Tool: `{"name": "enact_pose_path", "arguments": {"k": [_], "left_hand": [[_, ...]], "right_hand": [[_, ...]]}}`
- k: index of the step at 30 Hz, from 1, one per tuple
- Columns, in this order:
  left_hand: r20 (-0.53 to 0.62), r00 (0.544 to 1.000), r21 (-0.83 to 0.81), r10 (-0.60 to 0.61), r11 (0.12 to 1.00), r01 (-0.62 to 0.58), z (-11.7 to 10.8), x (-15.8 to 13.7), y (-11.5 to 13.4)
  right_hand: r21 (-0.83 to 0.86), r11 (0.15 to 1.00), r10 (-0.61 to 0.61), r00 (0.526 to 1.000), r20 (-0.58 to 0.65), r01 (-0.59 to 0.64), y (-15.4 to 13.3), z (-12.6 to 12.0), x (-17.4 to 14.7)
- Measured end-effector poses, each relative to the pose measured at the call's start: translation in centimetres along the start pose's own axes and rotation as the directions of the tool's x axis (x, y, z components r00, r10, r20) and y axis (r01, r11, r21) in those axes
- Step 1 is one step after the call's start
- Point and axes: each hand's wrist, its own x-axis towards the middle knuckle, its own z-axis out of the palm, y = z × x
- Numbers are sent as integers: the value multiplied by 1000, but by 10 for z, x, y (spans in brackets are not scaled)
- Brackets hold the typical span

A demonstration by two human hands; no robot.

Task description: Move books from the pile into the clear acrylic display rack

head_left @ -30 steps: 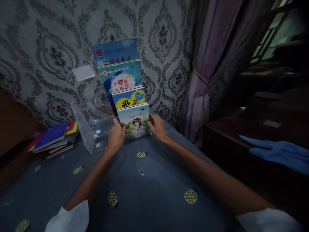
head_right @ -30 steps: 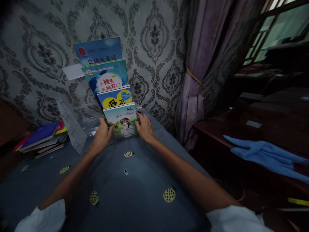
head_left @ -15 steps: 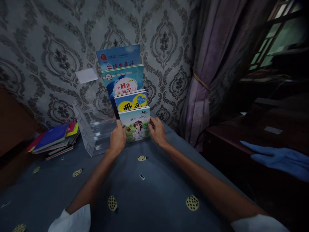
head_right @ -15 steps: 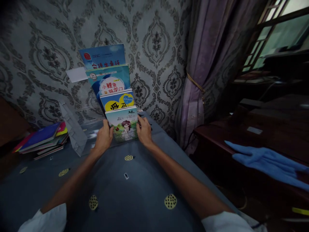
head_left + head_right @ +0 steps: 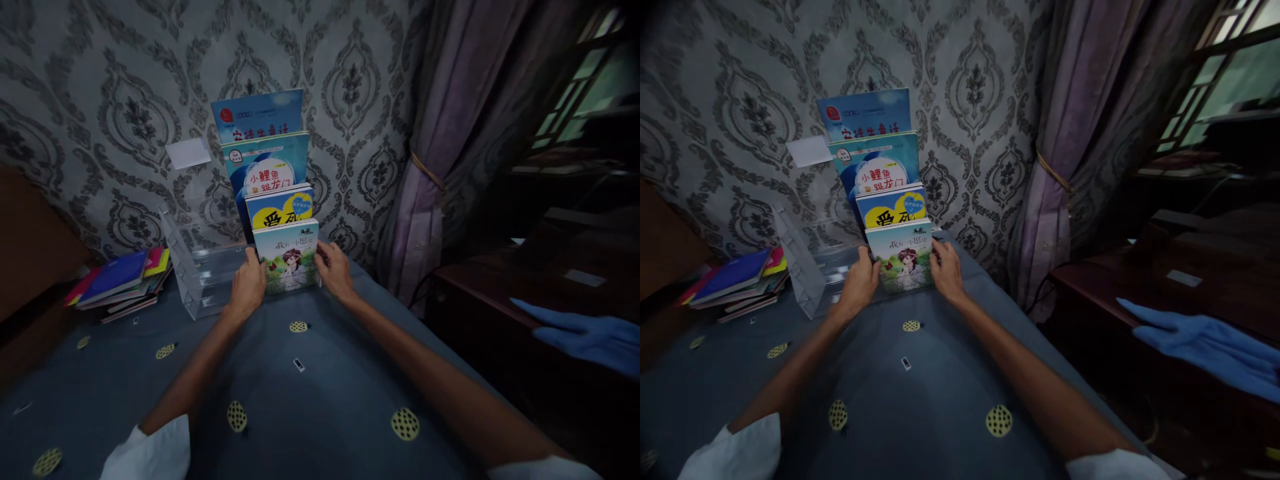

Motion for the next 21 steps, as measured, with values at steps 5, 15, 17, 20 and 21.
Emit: {"name": "enact_pose_path", "arguments": {"k": [5, 15, 17, 20, 21], "left_hand": [[2, 1000, -23, 11, 1000, -11, -2, -1, -1], [22, 1000, -5, 13, 1000, -13, -8, -7, 2], [35, 999, 8, -1, 1000, 0, -8, -6, 3], [39, 999, 17, 8, 1000, -9, -6, -6, 3], [37, 999, 21, 13, 1000, -14, -6, -5, 3]], "right_hand": [[-1, 1000, -22, 1000, -4, 22, 1, -2, 1], [-20, 999, -27, 1000, -5, 27, -5, -5, -3], [-32, 999, -40, 999, -10, 39, -6, -5, -4], [-48, 998, -37, 999, -14, 36, -8, -4, -4], [-49, 998, -33, 999, -15, 32, -8, -4, -4]]}}
